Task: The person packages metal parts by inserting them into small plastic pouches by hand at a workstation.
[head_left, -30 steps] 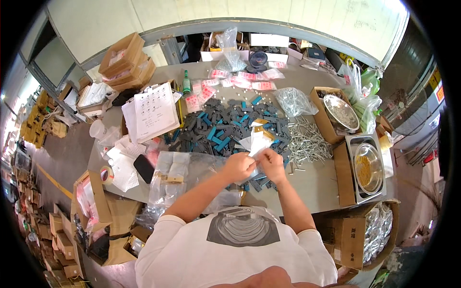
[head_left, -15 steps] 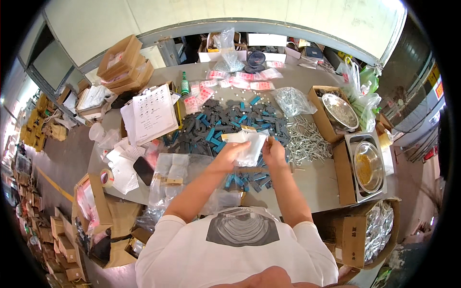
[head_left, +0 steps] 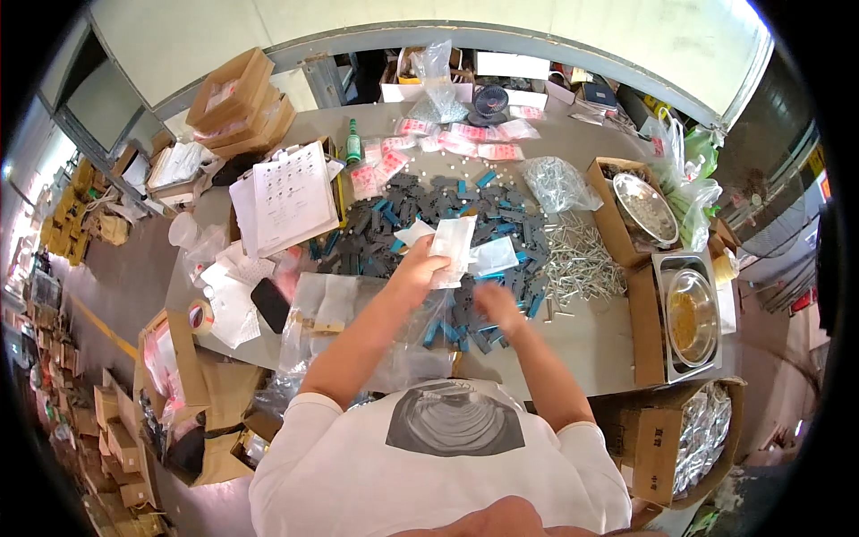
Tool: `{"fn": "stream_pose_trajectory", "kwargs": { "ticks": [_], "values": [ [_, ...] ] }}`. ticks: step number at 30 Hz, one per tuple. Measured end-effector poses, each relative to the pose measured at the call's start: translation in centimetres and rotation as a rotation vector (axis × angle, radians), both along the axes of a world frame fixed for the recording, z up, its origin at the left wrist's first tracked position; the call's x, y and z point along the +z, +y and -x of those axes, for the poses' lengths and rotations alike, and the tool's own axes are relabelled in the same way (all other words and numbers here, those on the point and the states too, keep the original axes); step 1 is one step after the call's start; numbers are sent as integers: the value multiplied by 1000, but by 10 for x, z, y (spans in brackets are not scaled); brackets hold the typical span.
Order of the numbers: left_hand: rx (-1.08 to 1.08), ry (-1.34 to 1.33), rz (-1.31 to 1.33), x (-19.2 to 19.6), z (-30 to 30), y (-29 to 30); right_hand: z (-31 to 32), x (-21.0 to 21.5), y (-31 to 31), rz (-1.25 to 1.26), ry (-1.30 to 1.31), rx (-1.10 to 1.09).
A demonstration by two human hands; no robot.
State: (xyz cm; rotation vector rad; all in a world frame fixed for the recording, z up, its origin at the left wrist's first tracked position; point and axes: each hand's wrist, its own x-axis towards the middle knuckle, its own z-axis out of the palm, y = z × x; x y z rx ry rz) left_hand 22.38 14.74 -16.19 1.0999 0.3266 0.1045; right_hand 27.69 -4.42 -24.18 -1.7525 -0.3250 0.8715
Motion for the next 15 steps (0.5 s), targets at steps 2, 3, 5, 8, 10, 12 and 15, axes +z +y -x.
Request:
{"fn": "stream_pose_trajectory", "kwargs": {
  "ticks": [2,3,5,8,10,12,15],
  "values": [
    [-66,5,4,2,4,3,35,-13,1,229,-231,372],
    [-127,2,4,2,7,4,51,-11,2,318,-305,567],
    [-94,21,-46,-3,7,3,82,-32,-2,324,-470,553],
    [-78,-6,-319,-13,11,4,90,-44,-2,328,-584,542],
    [-96,-115,-722,-22,13,5,87,-53,-5,326,-533,542],
    [24,-196,-866,-31,15,1,79,-71,-10,156,-719,542],
    [233,-290,-914,-20,22,-9,76,-19,-8,203,-468,430]
  ]
}}
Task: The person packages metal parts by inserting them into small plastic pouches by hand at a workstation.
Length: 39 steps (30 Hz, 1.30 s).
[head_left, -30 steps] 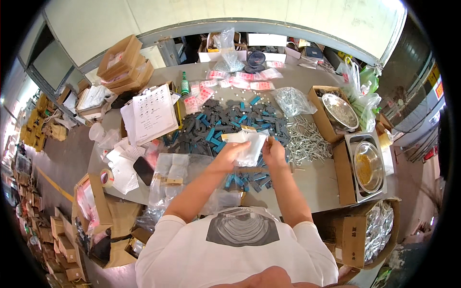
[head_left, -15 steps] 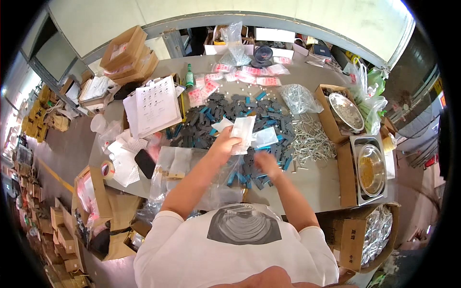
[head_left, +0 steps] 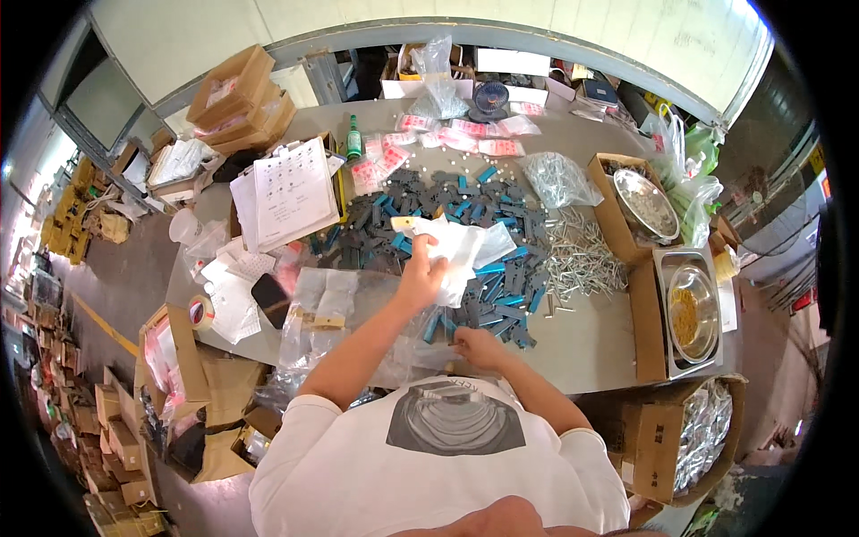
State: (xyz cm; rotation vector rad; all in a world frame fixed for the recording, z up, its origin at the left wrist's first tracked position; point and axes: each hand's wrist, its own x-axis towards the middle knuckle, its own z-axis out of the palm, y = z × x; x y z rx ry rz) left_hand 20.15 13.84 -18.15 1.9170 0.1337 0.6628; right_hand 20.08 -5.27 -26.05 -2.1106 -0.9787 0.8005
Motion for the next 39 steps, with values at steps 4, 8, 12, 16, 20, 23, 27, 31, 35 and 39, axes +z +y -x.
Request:
{"fn": "stream_pose_trajectory", "kwargs": {
  "ticks": [4,8,12,16,20,23,27,31,35,39],
  "values": [
    [-64,100,-147,6,5,4,-15,47,-9,-67,-108,-22],
    [-215,140,-403,5,11,0,-31,87,-18,-186,-275,4],
    [-399,143,-568,7,12,-11,-46,105,-18,-305,-303,-32],
    [-666,200,-538,12,8,-10,-49,112,-17,-322,-272,-133],
    [-640,296,-444,19,11,-16,-49,108,-11,-378,-294,-175],
    [-569,247,-449,12,11,-20,-49,108,-5,-371,-336,-185],
    [-329,23,-625,5,9,-27,-52,92,8,-428,-250,-407],
    [-159,-125,-588,20,15,-48,-88,52,19,-748,663,-1029],
    [-31,-36,-261,1,3,-36,-107,46,22,-968,1093,-1167],
    [-108,301,829,-1,-14,-5,-106,61,26,-858,1018,-922]
  ]
}}
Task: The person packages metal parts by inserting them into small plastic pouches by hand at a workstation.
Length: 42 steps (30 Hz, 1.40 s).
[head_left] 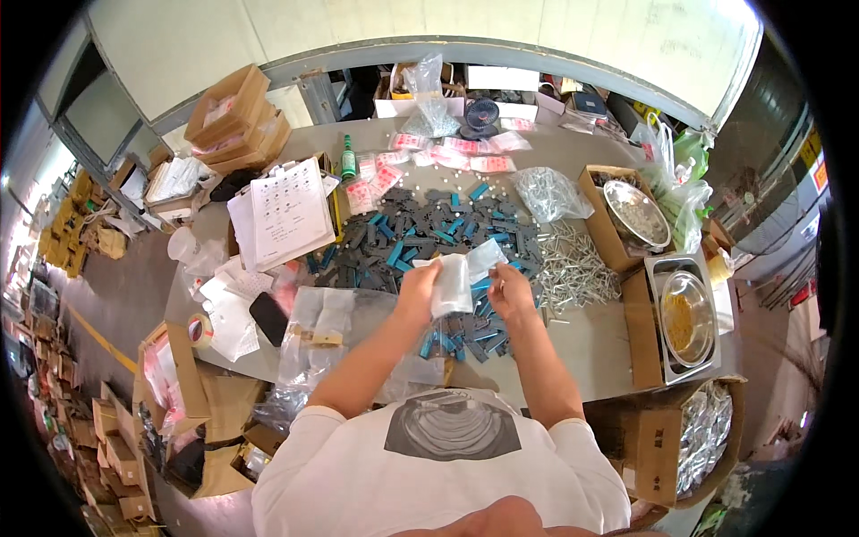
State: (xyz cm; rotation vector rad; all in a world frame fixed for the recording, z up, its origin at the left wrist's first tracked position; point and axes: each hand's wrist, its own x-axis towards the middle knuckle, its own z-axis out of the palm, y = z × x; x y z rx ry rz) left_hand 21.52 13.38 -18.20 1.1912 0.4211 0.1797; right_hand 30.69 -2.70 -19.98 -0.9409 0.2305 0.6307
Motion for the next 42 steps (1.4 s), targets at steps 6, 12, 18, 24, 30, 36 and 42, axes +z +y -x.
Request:
{"fn": "stream_pose_trajectory", "kwargs": {
  "ticks": [6,12,18,24,30,36,42],
  "values": [
    [-39,152,314,1,-8,24,17,10,10,-73,-67,296],
    [-115,114,210,-10,-9,24,20,7,13,33,-148,388],
    [-96,176,105,-14,2,25,2,-14,-8,304,-266,237],
    [-179,176,57,-15,17,18,-59,-64,-24,367,-366,5],
    [-183,126,-56,13,52,15,-72,-58,-12,692,-535,203],
    [-58,60,-124,10,92,33,-113,-34,-4,37,-335,-68],
    [80,85,-73,-4,116,34,-173,-63,46,25,-77,-31]
  ]
}}
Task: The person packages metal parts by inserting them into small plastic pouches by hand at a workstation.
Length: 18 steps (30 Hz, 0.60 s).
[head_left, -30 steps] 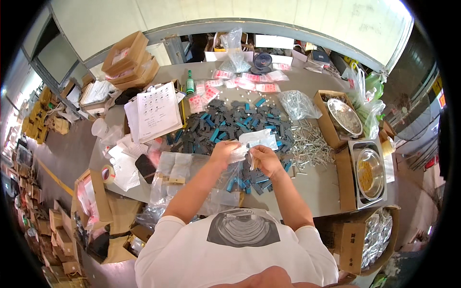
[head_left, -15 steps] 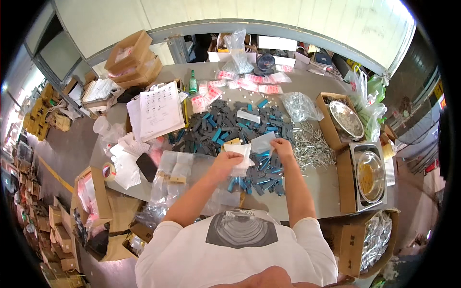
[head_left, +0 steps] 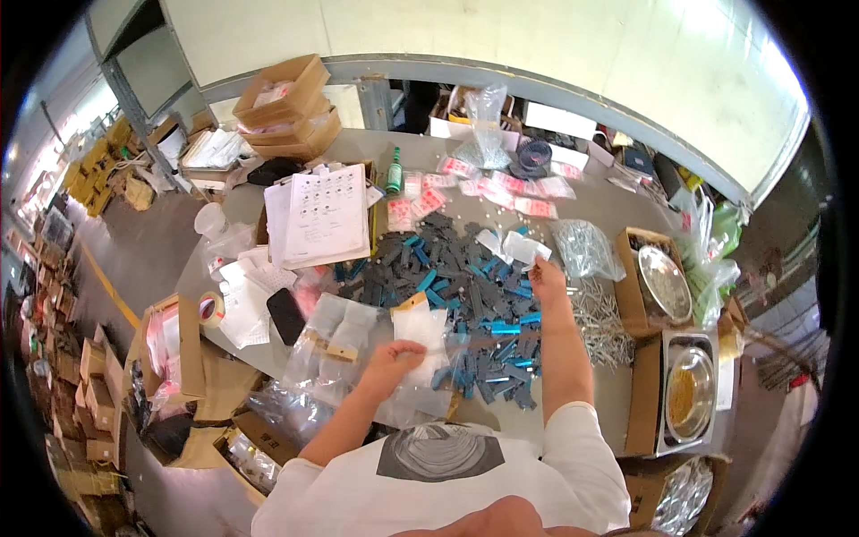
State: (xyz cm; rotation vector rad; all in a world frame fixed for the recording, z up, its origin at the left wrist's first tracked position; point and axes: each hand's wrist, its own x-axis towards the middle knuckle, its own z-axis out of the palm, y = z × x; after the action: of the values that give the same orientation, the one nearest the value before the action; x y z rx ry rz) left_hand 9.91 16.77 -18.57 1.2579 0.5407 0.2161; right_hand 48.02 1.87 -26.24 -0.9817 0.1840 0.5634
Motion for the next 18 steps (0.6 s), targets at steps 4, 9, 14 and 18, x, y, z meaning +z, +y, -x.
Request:
{"fn": "stream_pose_trajectory", "kwargs": {
  "ticks": [4,9,14,18],
  "values": [
    [49,46,56,2,13,-4,-31,-29,52,159,91,-113],
    [71,60,-83,-5,23,-3,-54,-50,94,1298,-455,191],
    [132,126,5,10,16,-4,-39,-38,111,1621,-730,423],
    [108,118,-161,6,-4,-5,-38,-31,99,1591,-872,352]
  ]
}}
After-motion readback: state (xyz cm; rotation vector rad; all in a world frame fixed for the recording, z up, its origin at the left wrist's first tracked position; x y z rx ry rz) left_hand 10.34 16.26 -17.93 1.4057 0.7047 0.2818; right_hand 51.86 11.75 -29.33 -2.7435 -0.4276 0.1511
